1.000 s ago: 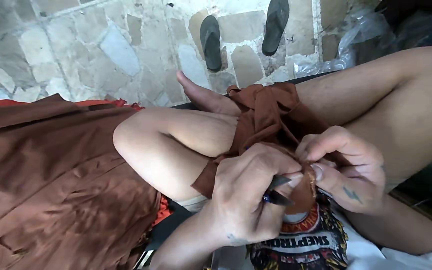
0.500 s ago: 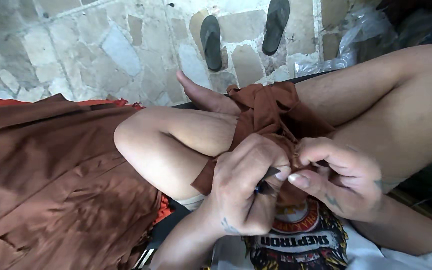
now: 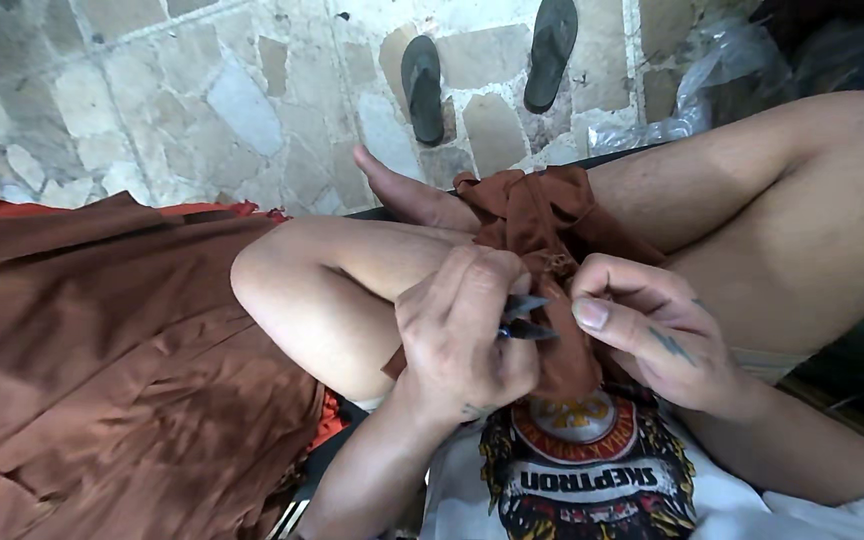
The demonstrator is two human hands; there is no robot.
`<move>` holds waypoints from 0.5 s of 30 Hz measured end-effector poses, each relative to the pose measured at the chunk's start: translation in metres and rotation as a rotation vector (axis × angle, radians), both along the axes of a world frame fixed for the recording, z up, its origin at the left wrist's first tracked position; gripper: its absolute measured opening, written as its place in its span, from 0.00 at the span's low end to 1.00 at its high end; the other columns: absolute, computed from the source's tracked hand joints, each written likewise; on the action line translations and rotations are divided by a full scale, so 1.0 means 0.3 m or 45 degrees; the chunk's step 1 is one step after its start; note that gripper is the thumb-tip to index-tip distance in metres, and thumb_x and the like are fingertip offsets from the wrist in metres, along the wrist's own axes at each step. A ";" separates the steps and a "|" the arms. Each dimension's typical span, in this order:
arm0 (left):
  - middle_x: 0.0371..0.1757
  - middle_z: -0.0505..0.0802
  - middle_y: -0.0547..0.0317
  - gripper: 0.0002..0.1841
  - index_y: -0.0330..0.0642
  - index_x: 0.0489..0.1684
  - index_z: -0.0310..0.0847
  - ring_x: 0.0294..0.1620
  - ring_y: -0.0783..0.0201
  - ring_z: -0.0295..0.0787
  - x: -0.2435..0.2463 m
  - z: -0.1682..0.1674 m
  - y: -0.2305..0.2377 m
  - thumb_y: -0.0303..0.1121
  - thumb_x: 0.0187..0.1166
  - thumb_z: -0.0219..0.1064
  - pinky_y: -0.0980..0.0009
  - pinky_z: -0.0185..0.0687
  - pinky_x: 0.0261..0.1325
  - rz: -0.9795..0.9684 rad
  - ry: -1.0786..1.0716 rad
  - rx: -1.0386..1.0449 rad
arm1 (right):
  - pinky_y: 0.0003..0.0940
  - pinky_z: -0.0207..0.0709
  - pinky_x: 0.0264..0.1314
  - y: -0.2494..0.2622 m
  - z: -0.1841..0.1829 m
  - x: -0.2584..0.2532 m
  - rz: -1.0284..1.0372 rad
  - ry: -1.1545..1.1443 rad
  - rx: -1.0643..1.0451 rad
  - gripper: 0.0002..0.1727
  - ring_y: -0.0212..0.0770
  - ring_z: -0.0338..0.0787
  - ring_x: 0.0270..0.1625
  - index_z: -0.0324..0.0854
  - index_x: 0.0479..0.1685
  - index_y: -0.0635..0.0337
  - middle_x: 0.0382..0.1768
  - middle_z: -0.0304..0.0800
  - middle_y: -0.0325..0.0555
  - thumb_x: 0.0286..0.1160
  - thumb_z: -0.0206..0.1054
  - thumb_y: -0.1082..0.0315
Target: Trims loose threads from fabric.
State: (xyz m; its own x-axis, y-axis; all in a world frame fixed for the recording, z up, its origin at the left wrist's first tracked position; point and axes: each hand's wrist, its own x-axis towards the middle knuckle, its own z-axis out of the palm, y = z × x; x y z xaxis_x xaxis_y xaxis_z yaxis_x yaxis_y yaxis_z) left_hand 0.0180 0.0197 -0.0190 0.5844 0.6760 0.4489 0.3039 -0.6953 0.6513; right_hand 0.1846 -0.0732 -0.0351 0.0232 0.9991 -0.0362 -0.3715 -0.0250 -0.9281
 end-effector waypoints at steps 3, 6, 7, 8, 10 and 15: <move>0.31 0.83 0.64 0.07 0.38 0.37 0.79 0.30 0.79 0.77 -0.023 0.035 0.017 0.30 0.82 0.60 0.85 0.73 0.33 -0.105 -0.128 -0.288 | 0.15 0.82 0.34 -0.007 0.007 0.005 0.064 0.100 -0.010 0.14 0.20 0.84 0.30 0.80 0.41 0.53 0.28 0.82 0.30 0.93 0.52 0.59; 0.33 0.84 0.67 0.07 0.42 0.38 0.79 0.32 0.78 0.82 -0.038 0.053 0.023 0.33 0.86 0.62 0.82 0.81 0.35 -0.216 -0.289 -0.622 | 0.14 0.82 0.33 -0.013 0.021 0.005 0.107 0.008 0.018 0.16 0.19 0.85 0.31 0.79 0.51 0.52 0.31 0.84 0.29 0.92 0.54 0.50; 0.32 0.85 0.66 0.06 0.43 0.39 0.79 0.30 0.77 0.83 -0.039 0.050 0.024 0.33 0.87 0.62 0.81 0.83 0.33 -0.242 -0.335 -0.708 | 0.12 0.79 0.34 -0.010 0.023 0.000 0.097 -0.086 0.066 0.15 0.16 0.82 0.32 0.79 0.52 0.54 0.31 0.83 0.28 0.90 0.59 0.52; 0.32 0.85 0.66 0.06 0.43 0.41 0.79 0.29 0.77 0.83 -0.040 0.044 0.024 0.34 0.87 0.62 0.80 0.84 0.31 -0.273 -0.376 -0.783 | 0.10 0.76 0.35 -0.007 0.021 -0.006 0.084 -0.191 0.124 0.14 0.15 0.80 0.33 0.79 0.51 0.58 0.30 0.82 0.29 0.86 0.64 0.55; 0.31 0.86 0.66 0.07 0.43 0.43 0.80 0.27 0.76 0.83 -0.040 0.029 0.022 0.35 0.89 0.61 0.80 0.84 0.30 -0.325 -0.462 -0.910 | 0.10 0.75 0.37 -0.004 0.013 -0.016 0.057 -0.322 0.198 0.12 0.16 0.80 0.35 0.81 0.41 0.65 0.31 0.83 0.34 0.80 0.69 0.62; 0.32 0.86 0.68 0.05 0.45 0.48 0.81 0.26 0.78 0.83 -0.038 -0.003 0.006 0.35 0.88 0.63 0.81 0.84 0.30 -0.306 -0.666 -1.047 | 0.12 0.77 0.46 -0.010 0.003 0.014 0.193 -0.126 0.226 0.07 0.17 0.81 0.42 0.78 0.41 0.64 0.35 0.83 0.35 0.80 0.63 0.68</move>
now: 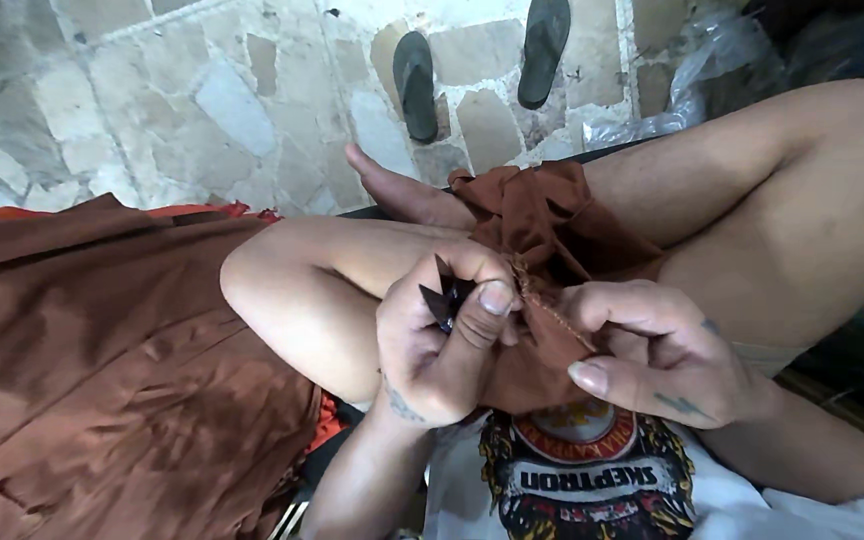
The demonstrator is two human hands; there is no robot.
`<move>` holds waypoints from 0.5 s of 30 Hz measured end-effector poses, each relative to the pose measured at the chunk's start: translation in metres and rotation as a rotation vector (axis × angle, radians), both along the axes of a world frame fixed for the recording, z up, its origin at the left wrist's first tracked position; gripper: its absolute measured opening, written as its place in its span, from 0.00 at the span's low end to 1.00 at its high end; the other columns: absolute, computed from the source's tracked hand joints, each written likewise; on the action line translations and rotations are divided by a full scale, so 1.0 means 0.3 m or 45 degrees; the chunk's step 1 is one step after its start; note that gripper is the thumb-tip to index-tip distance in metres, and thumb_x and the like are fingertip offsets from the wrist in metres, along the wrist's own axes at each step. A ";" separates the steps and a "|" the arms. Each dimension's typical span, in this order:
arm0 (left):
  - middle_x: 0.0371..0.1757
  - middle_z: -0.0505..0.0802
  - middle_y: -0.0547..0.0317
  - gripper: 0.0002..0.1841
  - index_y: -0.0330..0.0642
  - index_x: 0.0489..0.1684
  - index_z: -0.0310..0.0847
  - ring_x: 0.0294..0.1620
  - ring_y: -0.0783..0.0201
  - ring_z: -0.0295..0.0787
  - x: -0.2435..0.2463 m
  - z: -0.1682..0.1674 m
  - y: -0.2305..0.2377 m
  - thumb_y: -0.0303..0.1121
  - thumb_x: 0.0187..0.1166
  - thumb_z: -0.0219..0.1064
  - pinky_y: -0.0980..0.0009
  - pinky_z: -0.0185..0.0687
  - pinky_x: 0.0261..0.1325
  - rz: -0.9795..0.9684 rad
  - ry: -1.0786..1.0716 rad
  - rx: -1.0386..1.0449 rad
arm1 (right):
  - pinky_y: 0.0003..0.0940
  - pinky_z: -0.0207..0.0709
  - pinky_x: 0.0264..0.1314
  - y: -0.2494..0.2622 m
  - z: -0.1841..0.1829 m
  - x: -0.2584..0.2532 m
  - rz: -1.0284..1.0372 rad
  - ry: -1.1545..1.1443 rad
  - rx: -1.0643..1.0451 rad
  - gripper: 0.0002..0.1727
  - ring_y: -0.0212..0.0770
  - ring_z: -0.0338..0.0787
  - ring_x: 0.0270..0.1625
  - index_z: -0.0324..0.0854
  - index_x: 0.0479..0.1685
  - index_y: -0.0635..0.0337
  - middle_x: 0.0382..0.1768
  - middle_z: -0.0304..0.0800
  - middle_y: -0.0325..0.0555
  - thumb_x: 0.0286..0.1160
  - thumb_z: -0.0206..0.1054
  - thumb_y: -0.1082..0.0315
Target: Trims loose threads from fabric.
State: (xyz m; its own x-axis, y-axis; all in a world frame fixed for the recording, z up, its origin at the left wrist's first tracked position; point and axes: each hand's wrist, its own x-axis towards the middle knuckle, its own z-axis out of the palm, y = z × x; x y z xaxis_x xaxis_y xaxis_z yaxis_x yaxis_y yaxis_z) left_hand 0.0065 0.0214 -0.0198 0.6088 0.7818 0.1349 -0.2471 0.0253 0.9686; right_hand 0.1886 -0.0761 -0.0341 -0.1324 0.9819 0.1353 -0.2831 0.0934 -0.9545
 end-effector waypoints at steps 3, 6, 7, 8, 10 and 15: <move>0.31 0.87 0.68 0.05 0.44 0.47 0.81 0.26 0.77 0.84 -0.004 0.000 0.000 0.34 0.88 0.63 0.81 0.84 0.31 -0.013 -0.049 -0.076 | 0.12 0.78 0.48 0.001 0.000 0.020 0.099 0.120 -0.065 0.05 0.16 0.83 0.43 0.77 0.44 0.59 0.36 0.83 0.30 0.82 0.62 0.66; 0.31 0.87 0.68 0.05 0.44 0.47 0.81 0.27 0.76 0.85 -0.013 0.006 0.001 0.34 0.88 0.64 0.80 0.86 0.32 -0.047 -0.066 -0.144 | 0.11 0.77 0.47 0.002 -0.002 0.029 0.136 0.160 -0.102 0.05 0.15 0.82 0.43 0.77 0.44 0.57 0.37 0.82 0.28 0.81 0.62 0.65; 0.31 0.87 0.67 0.04 0.43 0.47 0.81 0.27 0.76 0.86 -0.015 0.006 0.001 0.33 0.87 0.64 0.80 0.87 0.32 -0.054 -0.075 -0.163 | 0.11 0.77 0.47 0.003 -0.003 0.031 0.139 0.167 -0.100 0.05 0.15 0.82 0.43 0.78 0.44 0.57 0.36 0.82 0.27 0.81 0.61 0.65; 0.31 0.88 0.67 0.04 0.43 0.47 0.81 0.27 0.76 0.86 -0.015 0.005 0.000 0.33 0.87 0.64 0.80 0.87 0.32 -0.055 -0.087 -0.181 | 0.10 0.76 0.46 0.006 -0.005 0.032 0.138 0.173 -0.096 0.06 0.14 0.82 0.43 0.78 0.44 0.56 0.36 0.82 0.27 0.82 0.61 0.64; 0.32 0.88 0.66 0.04 0.43 0.47 0.81 0.27 0.75 0.86 -0.015 0.002 0.001 0.33 0.87 0.64 0.79 0.87 0.32 -0.068 -0.107 -0.214 | 0.11 0.77 0.47 0.010 -0.012 0.034 0.133 0.197 -0.094 0.07 0.14 0.82 0.43 0.78 0.45 0.56 0.36 0.82 0.27 0.84 0.60 0.63; 0.31 0.89 0.64 0.05 0.41 0.48 0.82 0.27 0.74 0.86 -0.008 -0.001 0.002 0.32 0.86 0.65 0.79 0.87 0.32 -0.115 -0.163 -0.309 | 0.14 0.78 0.44 0.017 -0.019 0.035 0.036 0.226 -0.143 0.14 0.18 0.82 0.40 0.82 0.47 0.55 0.34 0.83 0.28 0.88 0.56 0.56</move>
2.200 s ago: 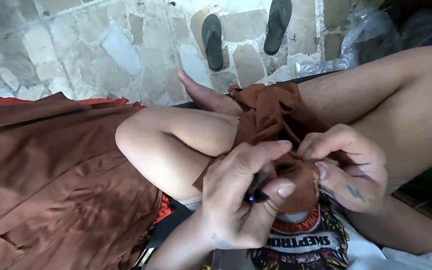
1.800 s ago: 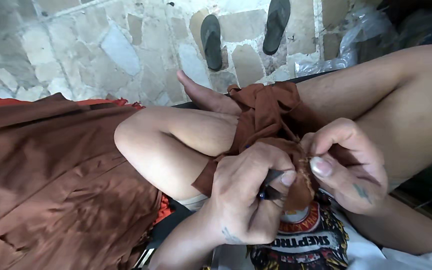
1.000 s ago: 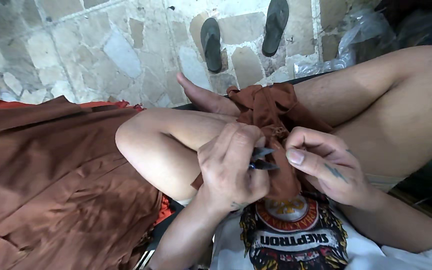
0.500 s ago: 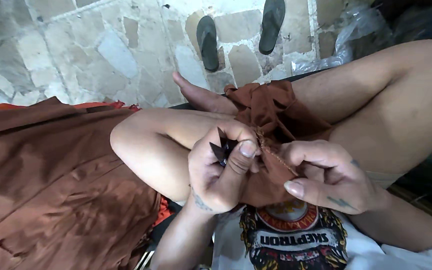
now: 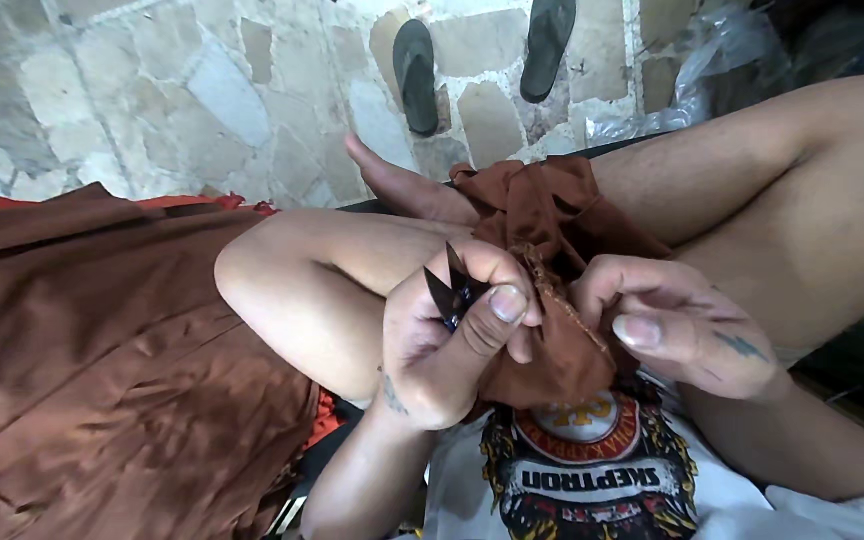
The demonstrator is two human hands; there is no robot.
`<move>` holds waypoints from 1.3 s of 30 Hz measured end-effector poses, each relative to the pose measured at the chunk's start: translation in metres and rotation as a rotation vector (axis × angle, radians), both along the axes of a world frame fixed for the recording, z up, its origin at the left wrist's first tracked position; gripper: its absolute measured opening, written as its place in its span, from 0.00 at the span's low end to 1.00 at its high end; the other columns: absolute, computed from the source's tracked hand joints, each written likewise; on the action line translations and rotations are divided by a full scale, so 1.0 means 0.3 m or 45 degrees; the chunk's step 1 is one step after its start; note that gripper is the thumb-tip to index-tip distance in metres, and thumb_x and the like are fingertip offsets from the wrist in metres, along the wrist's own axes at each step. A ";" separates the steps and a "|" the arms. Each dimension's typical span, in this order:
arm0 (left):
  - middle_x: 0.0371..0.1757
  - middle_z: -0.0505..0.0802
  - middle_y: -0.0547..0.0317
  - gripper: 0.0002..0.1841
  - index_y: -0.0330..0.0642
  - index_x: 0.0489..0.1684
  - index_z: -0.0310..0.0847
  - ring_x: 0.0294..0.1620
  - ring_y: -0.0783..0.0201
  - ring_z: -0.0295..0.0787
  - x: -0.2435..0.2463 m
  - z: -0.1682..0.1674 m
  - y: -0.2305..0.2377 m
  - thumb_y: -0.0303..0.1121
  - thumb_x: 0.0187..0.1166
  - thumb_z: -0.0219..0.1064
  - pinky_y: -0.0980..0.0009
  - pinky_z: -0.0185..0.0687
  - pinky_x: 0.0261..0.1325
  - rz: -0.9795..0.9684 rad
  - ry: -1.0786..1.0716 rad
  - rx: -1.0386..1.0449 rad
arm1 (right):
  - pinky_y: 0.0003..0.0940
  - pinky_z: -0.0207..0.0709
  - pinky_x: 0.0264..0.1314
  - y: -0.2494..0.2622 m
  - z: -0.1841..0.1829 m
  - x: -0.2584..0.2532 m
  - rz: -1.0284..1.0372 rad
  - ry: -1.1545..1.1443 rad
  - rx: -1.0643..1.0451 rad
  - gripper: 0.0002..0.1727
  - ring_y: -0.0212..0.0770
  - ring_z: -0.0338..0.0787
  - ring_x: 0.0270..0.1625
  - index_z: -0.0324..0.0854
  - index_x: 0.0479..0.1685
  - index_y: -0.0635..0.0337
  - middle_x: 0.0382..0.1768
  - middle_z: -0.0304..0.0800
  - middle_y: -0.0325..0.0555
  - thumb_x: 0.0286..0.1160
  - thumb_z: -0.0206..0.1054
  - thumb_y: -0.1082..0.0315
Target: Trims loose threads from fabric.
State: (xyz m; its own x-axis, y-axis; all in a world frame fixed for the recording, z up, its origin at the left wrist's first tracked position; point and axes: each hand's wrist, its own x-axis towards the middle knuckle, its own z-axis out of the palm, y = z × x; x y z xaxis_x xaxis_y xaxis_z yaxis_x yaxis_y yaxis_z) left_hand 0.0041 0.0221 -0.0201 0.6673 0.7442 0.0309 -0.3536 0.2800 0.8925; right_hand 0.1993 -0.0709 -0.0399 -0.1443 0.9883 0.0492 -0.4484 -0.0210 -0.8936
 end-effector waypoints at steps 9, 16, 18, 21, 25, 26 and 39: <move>0.31 0.86 0.68 0.07 0.41 0.44 0.80 0.32 0.80 0.84 0.011 0.014 -0.003 0.34 0.89 0.62 0.83 0.83 0.38 -0.072 0.123 0.277 | 0.16 0.82 0.52 0.034 0.060 -0.042 -0.431 -0.983 0.298 0.19 0.21 0.85 0.47 0.81 0.48 0.64 0.42 0.86 0.37 0.81 0.70 0.53; 0.34 0.83 0.66 0.09 0.43 0.39 0.77 0.33 0.79 0.80 0.012 -0.014 -0.024 0.37 0.90 0.59 0.84 0.79 0.37 0.286 0.426 0.834 | 0.11 0.81 0.47 0.049 0.086 -0.053 -0.357 -0.944 0.325 0.08 0.19 0.85 0.42 0.82 0.47 0.68 0.38 0.88 0.38 0.84 0.62 0.70; 0.34 0.82 0.65 0.10 0.43 0.38 0.76 0.34 0.79 0.80 0.010 -0.024 -0.034 0.38 0.90 0.58 0.84 0.77 0.38 0.340 0.468 0.936 | 0.11 0.80 0.48 0.045 0.081 -0.062 -0.363 -0.928 0.319 0.09 0.19 0.86 0.42 0.82 0.49 0.68 0.37 0.89 0.39 0.84 0.61 0.70; 0.34 0.84 0.65 0.11 0.43 0.38 0.76 0.36 0.79 0.81 0.006 -0.041 -0.050 0.38 0.90 0.57 0.84 0.77 0.41 0.430 0.514 1.050 | 0.11 0.80 0.46 0.033 0.069 -0.076 -0.459 -0.984 0.375 0.09 0.19 0.87 0.40 0.84 0.45 0.67 0.35 0.91 0.41 0.83 0.65 0.68; 0.33 0.86 0.63 0.10 0.42 0.39 0.78 0.35 0.76 0.84 0.005 -0.048 -0.074 0.36 0.88 0.58 0.82 0.79 0.41 0.526 0.596 1.167 | 0.18 0.77 0.39 0.012 0.048 -0.107 -0.728 -1.270 0.513 0.09 0.27 0.84 0.31 0.85 0.39 0.63 0.26 0.87 0.42 0.80 0.67 0.66; 0.32 0.86 0.63 0.09 0.41 0.39 0.78 0.35 0.76 0.84 0.006 -0.049 -0.077 0.36 0.88 0.59 0.82 0.79 0.40 0.546 0.614 1.187 | 0.19 0.76 0.37 0.010 0.043 -0.110 -0.758 -1.321 0.537 0.08 0.29 0.82 0.29 0.84 0.38 0.62 0.24 0.85 0.42 0.80 0.66 0.66; 0.25 0.84 0.70 0.05 0.53 0.39 0.79 0.16 0.76 0.75 -0.055 -0.023 0.096 0.39 0.85 0.65 0.81 0.73 0.17 0.616 0.198 0.286 | 0.10 0.80 0.45 -0.034 0.018 -0.026 -0.451 -0.560 0.041 0.08 0.15 0.85 0.41 0.88 0.46 0.60 0.39 0.92 0.30 0.80 0.70 0.64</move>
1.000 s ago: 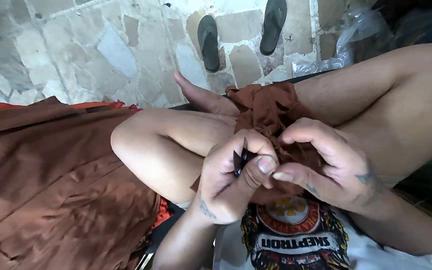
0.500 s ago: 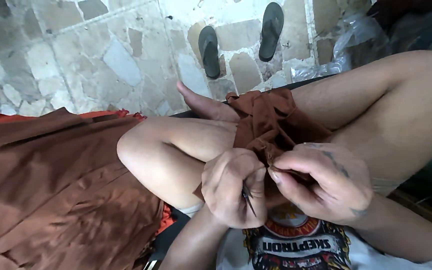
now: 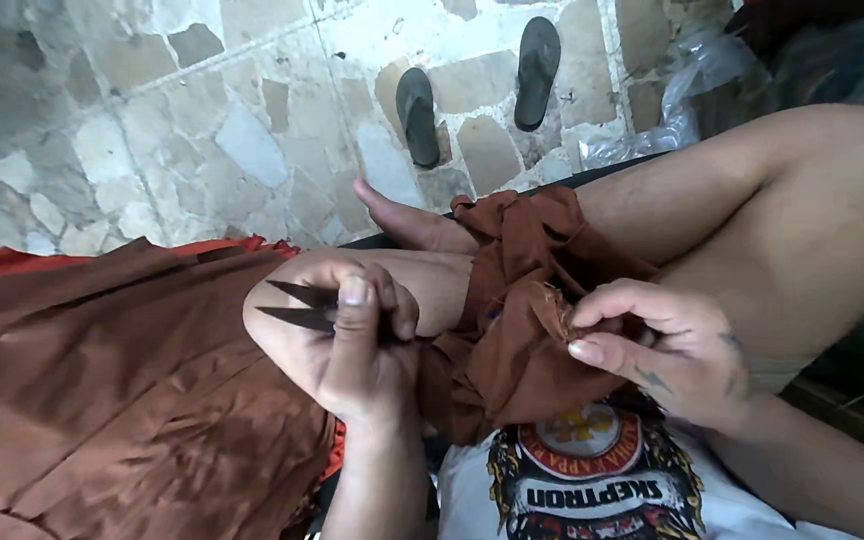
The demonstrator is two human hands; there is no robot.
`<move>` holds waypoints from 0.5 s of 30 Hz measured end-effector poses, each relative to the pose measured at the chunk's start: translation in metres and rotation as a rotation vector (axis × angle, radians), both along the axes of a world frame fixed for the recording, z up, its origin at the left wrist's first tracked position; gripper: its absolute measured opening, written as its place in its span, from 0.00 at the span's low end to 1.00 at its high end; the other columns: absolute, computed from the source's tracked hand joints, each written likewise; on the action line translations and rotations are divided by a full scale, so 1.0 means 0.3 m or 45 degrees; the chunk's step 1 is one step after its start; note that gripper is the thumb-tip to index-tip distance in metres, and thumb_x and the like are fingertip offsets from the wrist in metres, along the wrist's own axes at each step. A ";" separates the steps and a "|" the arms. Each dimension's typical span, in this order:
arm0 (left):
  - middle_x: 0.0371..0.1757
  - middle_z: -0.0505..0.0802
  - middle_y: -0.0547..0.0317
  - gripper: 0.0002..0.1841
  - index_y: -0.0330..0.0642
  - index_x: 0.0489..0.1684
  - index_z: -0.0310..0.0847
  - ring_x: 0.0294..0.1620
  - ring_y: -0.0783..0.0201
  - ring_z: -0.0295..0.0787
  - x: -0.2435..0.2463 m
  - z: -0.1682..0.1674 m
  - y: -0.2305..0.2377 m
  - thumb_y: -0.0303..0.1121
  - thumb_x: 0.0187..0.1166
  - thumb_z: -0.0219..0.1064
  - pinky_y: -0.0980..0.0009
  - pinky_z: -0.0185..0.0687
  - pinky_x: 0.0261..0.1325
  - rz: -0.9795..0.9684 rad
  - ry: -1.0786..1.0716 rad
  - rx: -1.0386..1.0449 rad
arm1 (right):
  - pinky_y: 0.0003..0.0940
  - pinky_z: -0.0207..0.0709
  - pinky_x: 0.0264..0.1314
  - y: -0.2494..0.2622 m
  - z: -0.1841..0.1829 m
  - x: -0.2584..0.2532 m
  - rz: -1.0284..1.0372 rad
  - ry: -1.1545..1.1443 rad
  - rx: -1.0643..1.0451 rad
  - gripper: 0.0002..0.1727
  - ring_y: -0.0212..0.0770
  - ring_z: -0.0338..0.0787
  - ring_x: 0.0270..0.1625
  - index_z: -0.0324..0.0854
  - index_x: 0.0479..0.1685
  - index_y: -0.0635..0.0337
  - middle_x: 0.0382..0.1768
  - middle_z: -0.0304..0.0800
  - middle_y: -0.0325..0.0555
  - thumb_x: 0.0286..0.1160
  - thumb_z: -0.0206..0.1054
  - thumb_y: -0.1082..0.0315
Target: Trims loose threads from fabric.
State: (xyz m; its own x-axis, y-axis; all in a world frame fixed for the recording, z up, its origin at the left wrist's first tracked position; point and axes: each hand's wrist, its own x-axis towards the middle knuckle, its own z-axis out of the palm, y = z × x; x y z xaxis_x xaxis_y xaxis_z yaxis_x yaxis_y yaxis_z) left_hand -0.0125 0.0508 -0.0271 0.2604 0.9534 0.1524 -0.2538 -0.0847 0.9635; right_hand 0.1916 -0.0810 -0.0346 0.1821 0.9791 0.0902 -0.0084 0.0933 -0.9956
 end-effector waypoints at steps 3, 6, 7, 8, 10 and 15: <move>0.36 0.89 0.69 0.06 0.54 0.42 0.83 0.21 0.77 0.78 0.039 0.020 0.002 0.42 0.86 0.64 0.82 0.75 0.21 -0.278 -0.044 -0.016 | 0.16 0.83 0.53 0.003 0.002 0.025 0.147 0.131 0.014 0.11 0.21 0.87 0.49 0.90 0.54 0.61 0.45 0.91 0.32 0.82 0.68 0.65; 0.36 0.89 0.72 0.07 0.54 0.41 0.83 0.23 0.78 0.79 0.051 0.063 0.068 0.42 0.86 0.64 0.83 0.75 0.24 -0.428 0.145 0.086 | 0.17 0.83 0.56 -0.011 0.006 0.009 0.060 -0.196 0.127 0.11 0.23 0.88 0.51 0.87 0.54 0.62 0.46 0.92 0.39 0.80 0.69 0.67; 0.35 0.90 0.72 0.07 0.55 0.39 0.84 0.22 0.77 0.79 0.034 0.080 0.126 0.41 0.86 0.63 0.81 0.75 0.23 -0.422 0.234 0.107 | 0.18 0.83 0.55 -0.022 0.004 0.002 -0.014 -0.368 0.174 0.09 0.25 0.88 0.49 0.84 0.51 0.62 0.43 0.91 0.41 0.80 0.69 0.67; 0.35 0.91 0.75 0.07 0.58 0.39 0.85 0.22 0.78 0.79 0.011 0.096 0.203 0.41 0.87 0.61 0.81 0.75 0.23 -0.419 0.347 0.122 | 0.20 0.82 0.55 -0.034 0.001 -0.001 -0.081 -0.542 0.227 0.06 0.28 0.87 0.47 0.82 0.48 0.61 0.39 0.89 0.43 0.81 0.68 0.68; 0.33 0.91 0.81 0.09 0.61 0.43 0.80 0.20 0.80 0.79 -0.040 0.110 0.367 0.37 0.89 0.53 0.82 0.74 0.22 -0.301 0.661 0.146 | 0.29 0.83 0.58 -0.060 -0.008 0.006 -0.152 -0.764 0.344 0.03 0.36 0.87 0.44 0.78 0.44 0.59 0.36 0.85 0.46 0.81 0.66 0.70; 0.28 0.86 0.83 0.04 0.59 0.46 0.75 0.13 0.84 0.72 -0.139 0.028 0.639 0.42 0.86 0.57 0.84 0.70 0.16 0.053 1.259 -0.094 | 0.42 0.81 0.64 -0.070 -0.001 0.031 -0.143 -0.842 0.587 0.03 0.44 0.82 0.44 0.77 0.45 0.59 0.37 0.75 0.47 0.81 0.65 0.71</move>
